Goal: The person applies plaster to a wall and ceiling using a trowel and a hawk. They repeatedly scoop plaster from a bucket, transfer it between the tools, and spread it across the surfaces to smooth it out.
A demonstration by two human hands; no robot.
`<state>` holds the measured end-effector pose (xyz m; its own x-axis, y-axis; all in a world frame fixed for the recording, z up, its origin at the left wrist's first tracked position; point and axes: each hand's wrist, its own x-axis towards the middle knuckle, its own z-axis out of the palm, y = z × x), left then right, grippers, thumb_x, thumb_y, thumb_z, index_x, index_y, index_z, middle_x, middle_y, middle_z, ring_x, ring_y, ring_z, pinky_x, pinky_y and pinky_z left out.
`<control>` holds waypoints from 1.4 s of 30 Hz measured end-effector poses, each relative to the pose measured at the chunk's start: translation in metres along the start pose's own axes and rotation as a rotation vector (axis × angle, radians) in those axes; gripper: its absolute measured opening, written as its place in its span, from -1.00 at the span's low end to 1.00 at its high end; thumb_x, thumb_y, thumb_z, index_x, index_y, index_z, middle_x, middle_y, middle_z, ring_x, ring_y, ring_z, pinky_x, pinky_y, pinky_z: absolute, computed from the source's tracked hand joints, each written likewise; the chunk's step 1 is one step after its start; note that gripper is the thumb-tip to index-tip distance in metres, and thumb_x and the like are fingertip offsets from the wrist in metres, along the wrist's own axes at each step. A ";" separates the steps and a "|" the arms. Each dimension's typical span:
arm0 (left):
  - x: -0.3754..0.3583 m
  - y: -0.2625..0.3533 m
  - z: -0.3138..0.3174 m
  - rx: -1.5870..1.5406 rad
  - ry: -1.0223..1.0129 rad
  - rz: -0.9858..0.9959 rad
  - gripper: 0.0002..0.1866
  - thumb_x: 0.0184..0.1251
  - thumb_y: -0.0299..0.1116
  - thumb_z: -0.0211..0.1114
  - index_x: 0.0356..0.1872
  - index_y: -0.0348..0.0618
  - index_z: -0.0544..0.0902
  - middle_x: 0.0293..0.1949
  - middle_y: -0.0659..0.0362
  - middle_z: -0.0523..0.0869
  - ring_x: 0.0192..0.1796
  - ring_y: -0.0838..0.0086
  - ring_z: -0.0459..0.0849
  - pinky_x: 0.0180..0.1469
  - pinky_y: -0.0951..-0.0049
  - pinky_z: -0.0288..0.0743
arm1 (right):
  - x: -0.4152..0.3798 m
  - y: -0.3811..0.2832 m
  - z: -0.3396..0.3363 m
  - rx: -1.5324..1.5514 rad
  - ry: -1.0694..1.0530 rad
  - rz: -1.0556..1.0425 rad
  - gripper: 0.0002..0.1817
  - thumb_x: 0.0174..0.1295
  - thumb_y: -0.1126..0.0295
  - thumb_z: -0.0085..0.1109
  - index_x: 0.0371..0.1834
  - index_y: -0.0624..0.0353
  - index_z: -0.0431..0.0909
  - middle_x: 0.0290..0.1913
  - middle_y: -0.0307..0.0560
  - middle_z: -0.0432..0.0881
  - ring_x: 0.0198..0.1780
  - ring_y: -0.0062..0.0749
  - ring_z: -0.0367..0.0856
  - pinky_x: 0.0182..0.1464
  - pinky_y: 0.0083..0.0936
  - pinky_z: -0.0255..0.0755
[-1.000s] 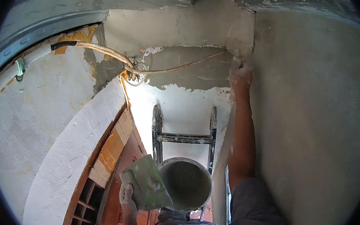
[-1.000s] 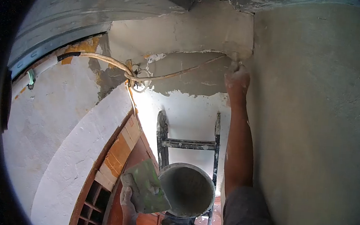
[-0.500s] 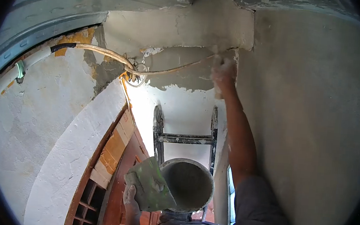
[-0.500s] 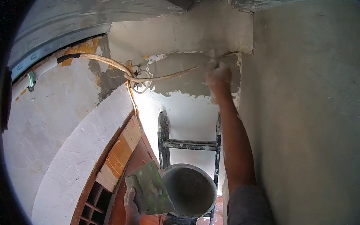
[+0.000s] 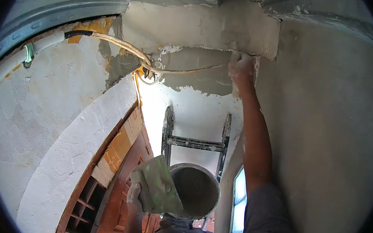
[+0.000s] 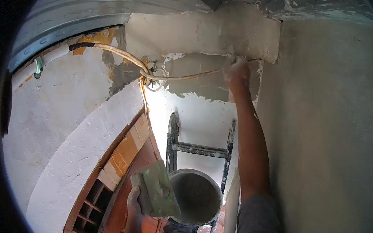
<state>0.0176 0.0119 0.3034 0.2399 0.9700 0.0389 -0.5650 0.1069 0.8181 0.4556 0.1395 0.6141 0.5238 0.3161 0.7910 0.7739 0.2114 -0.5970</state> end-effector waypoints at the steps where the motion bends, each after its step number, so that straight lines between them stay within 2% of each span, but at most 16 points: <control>1: 0.001 0.004 0.013 0.006 -0.001 -0.007 -0.41 0.41 -0.13 0.17 0.31 -0.34 0.36 0.15 -0.02 0.57 0.15 0.20 0.60 0.20 0.20 0.49 | -0.006 -0.002 0.007 -0.057 0.029 -0.055 -0.56 0.35 0.14 -0.03 -0.50 0.33 0.51 -0.59 0.09 0.56 -0.60 -0.18 0.59 -0.49 -0.23 0.47; 3: 0.005 0.005 0.024 0.002 -0.030 -0.024 -0.39 0.41 -0.13 0.17 0.33 -0.34 0.33 0.16 -0.02 0.56 0.16 0.20 0.59 0.21 0.19 0.48 | -0.016 -0.006 0.015 -0.176 0.086 -0.173 -0.56 0.34 0.15 -0.04 -0.48 0.36 0.53 -0.54 0.23 0.58 -0.50 0.02 0.65 -0.36 -0.12 0.50; 6: 0.012 -0.001 0.030 -0.037 -0.078 -0.040 -0.43 0.43 -0.15 0.16 0.30 -0.34 0.36 0.13 -0.01 0.59 0.12 0.24 0.61 0.18 0.23 0.50 | -0.021 -0.016 0.007 -0.095 -0.064 -0.032 -0.53 0.34 0.13 -0.06 -0.42 0.39 0.58 -0.42 0.40 0.60 -0.27 0.28 0.65 -0.17 -0.04 0.48; 8: 0.012 -0.003 0.034 -0.077 -0.085 -0.043 -0.53 0.46 -0.22 0.13 0.21 -0.38 0.45 0.05 0.00 0.64 0.03 0.31 0.66 0.09 0.31 0.56 | -0.029 -0.022 0.005 -0.142 -0.069 -0.045 -0.50 0.34 0.09 -0.07 -0.41 0.39 0.60 -0.37 0.44 0.61 -0.21 0.32 0.63 -0.13 -0.03 0.48; 12: 0.014 -0.005 0.044 -0.044 -0.109 -0.009 -0.54 0.47 -0.23 0.13 0.21 -0.38 0.45 0.05 0.01 0.63 0.04 0.32 0.64 0.11 0.32 0.53 | -0.046 -0.032 0.015 -0.242 -0.245 0.025 -0.48 0.35 0.04 -0.07 -0.33 0.37 0.62 -0.30 0.41 0.64 -0.14 0.32 0.64 -0.05 -0.01 0.48; 16: 0.014 -0.003 0.049 -0.002 -0.108 0.016 -0.54 0.46 -0.22 0.14 0.20 -0.37 0.47 0.04 0.03 0.63 0.05 0.33 0.63 0.13 0.34 0.51 | -0.056 -0.060 0.040 -0.310 -0.303 0.017 -0.46 0.38 0.00 -0.14 -0.15 0.31 0.60 -0.15 0.37 0.65 -0.06 0.31 0.62 0.10 0.03 0.46; 19: 0.015 -0.008 0.042 0.027 -0.059 -0.001 -0.54 0.46 -0.20 0.16 0.19 -0.37 0.48 0.03 0.03 0.64 0.02 0.34 0.63 0.10 0.35 0.52 | -0.040 -0.061 0.032 -0.381 -0.367 -0.020 -0.47 0.38 0.00 -0.15 -0.19 0.30 0.60 -0.14 0.38 0.64 -0.05 0.30 0.62 0.08 0.02 0.47; 24: 0.012 -0.008 0.036 -0.023 -0.056 -0.007 -0.54 0.44 -0.19 0.17 0.16 -0.37 0.50 0.02 0.04 0.64 -0.05 0.33 0.66 0.04 0.35 0.56 | -0.026 -0.017 -0.020 -0.346 -0.082 -0.003 -0.47 0.38 0.01 -0.16 -0.26 0.32 0.59 -0.22 0.41 0.64 -0.06 0.33 0.61 0.01 0.02 0.47; 26: 0.007 -0.001 0.040 -0.031 -0.039 0.003 -0.54 0.44 -0.19 0.16 0.16 -0.37 0.49 0.02 0.03 0.65 -0.07 0.32 0.67 0.02 0.34 0.57 | -0.024 -0.003 -0.041 -0.400 0.018 0.103 -0.47 0.38 0.02 -0.16 -0.27 0.34 0.58 -0.27 0.41 0.63 -0.11 0.36 0.61 -0.02 0.05 0.46; 29: 0.008 -0.010 0.014 -0.037 -0.066 -0.103 -0.38 0.42 -0.10 0.15 0.37 -0.27 0.32 0.22 0.00 0.53 0.22 0.21 0.56 0.27 0.19 0.43 | -0.042 0.010 -0.066 -0.446 0.143 0.189 -0.53 0.38 0.04 -0.05 -0.08 0.31 0.56 -0.22 0.34 0.66 -0.08 0.32 0.62 -0.01 0.06 0.47; 31: 0.008 -0.003 0.025 -0.086 -0.084 -0.095 -0.37 0.42 -0.08 0.15 0.38 -0.26 0.31 0.23 -0.01 0.53 0.22 0.19 0.55 0.28 0.17 0.43 | -0.078 0.002 -0.075 -0.365 0.161 0.073 -0.62 0.36 0.15 0.02 -0.14 0.31 0.55 -0.35 0.31 0.64 -0.23 0.29 0.63 -0.11 -0.01 0.50; 33: 0.010 0.005 0.034 -0.187 -0.123 -0.106 -0.36 0.42 -0.08 0.14 0.39 -0.25 0.29 0.24 -0.02 0.52 0.24 0.18 0.54 0.29 0.15 0.42 | -0.125 0.000 -0.083 0.081 -0.029 -0.019 -0.66 0.38 0.22 0.00 -0.21 0.36 0.54 -0.53 0.15 0.59 -0.52 -0.03 0.58 -0.34 -0.23 0.51; 36: 0.044 -0.002 0.015 -0.381 -0.226 -0.109 -0.44 0.45 -0.16 0.11 0.33 -0.33 0.35 0.18 -0.03 0.56 0.14 0.20 0.63 0.18 0.18 0.54 | -0.183 -0.020 -0.091 0.608 -0.693 0.363 -0.68 0.40 0.26 -0.02 -0.26 0.36 0.55 -0.63 -0.08 0.49 -0.68 -0.41 0.39 -0.53 -0.46 0.38; 39: 0.053 0.030 0.027 -0.282 -0.156 -0.155 -0.44 0.45 -0.16 0.11 0.34 -0.30 0.34 0.19 -0.05 0.56 0.16 0.18 0.63 0.19 0.16 0.54 | -0.226 -0.029 -0.065 0.705 -1.094 0.459 -0.68 0.40 0.27 -0.02 -0.29 0.35 0.55 -0.67 -0.18 0.43 -0.70 -0.59 0.31 -0.60 -0.56 0.27; 40: 0.048 0.047 0.043 -0.301 -0.138 -0.186 -0.44 0.45 -0.16 0.11 0.34 -0.30 0.34 0.19 -0.06 0.56 0.15 0.17 0.63 0.20 0.16 0.54 | -0.239 -0.034 -0.057 0.755 -1.160 0.479 -0.70 0.37 0.29 0.00 -0.35 0.32 0.56 -0.71 -0.20 0.40 -0.70 -0.56 0.33 -0.61 -0.52 0.26; 42: 0.054 0.064 0.049 -0.289 -0.079 -0.151 -0.44 0.46 -0.15 0.10 0.34 -0.30 0.34 0.20 -0.07 0.55 0.15 0.17 0.63 0.20 0.16 0.54 | -0.250 -0.024 -0.043 0.593 -1.259 0.453 -0.70 0.35 0.29 0.00 -0.39 0.31 0.57 -0.73 -0.21 0.38 -0.71 -0.56 0.32 -0.61 -0.51 0.25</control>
<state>0.0333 0.0606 0.3859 0.3922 0.9197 -0.0169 -0.7160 0.3167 0.6221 0.3212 0.0158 0.4359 -0.2142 0.9740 0.0735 0.2110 0.1196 -0.9701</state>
